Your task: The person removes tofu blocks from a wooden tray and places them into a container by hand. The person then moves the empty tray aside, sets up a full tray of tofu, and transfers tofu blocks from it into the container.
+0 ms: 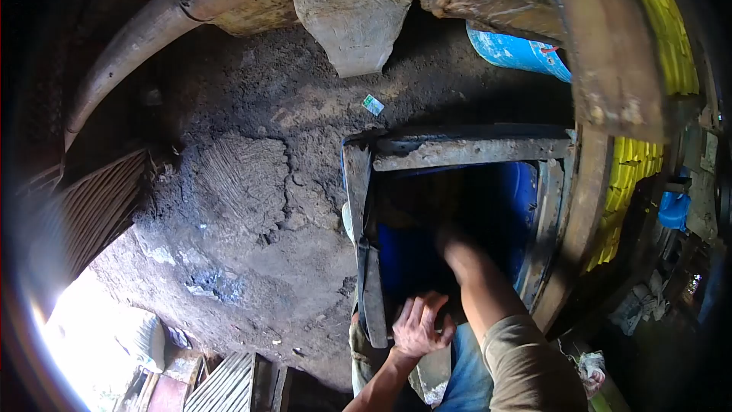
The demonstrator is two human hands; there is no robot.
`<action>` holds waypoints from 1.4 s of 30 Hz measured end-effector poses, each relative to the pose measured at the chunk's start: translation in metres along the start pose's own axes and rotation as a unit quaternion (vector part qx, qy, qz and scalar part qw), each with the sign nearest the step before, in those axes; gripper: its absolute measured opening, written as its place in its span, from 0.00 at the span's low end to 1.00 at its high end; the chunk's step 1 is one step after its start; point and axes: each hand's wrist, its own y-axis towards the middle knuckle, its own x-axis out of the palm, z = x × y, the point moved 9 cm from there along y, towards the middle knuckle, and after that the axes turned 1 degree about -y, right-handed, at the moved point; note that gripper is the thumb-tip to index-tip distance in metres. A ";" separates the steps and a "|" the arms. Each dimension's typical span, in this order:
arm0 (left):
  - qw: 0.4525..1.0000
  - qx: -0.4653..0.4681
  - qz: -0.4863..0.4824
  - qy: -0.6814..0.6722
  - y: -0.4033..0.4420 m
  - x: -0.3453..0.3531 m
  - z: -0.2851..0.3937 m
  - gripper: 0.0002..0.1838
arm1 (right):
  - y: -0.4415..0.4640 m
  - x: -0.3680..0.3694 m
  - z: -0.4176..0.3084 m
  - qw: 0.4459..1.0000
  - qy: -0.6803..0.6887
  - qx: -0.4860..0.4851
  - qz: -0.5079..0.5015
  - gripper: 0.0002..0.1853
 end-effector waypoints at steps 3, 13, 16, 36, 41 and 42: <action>1.000 0.001 -0.007 -0.006 -0.001 0.003 0.001 0.22 | -0.023 -0.033 -0.007 0.997 -0.001 0.026 0.067 0.17; 0.997 0.001 -0.076 -0.033 -0.003 -0.011 0.014 0.29 | -0.317 -0.320 -0.023 0.884 0.266 0.087 0.376 0.12; 0.997 -0.032 -0.062 -0.031 -0.010 -0.018 0.034 0.22 | -0.413 -0.288 0.077 0.817 0.250 0.286 0.435 0.16; 0.901 -0.191 -0.195 -0.338 0.071 0.102 0.242 0.14 | -0.456 -0.270 0.258 0.609 0.437 0.331 0.573 0.10; 0.903 -0.183 -0.204 -0.331 0.074 0.126 0.269 0.14 | -0.417 -0.297 0.272 0.779 0.160 0.404 0.452 0.20; 0.903 -0.176 -0.210 -0.332 0.075 0.127 0.274 0.14 | -0.415 -0.303 0.264 0.791 0.086 0.414 0.443 0.21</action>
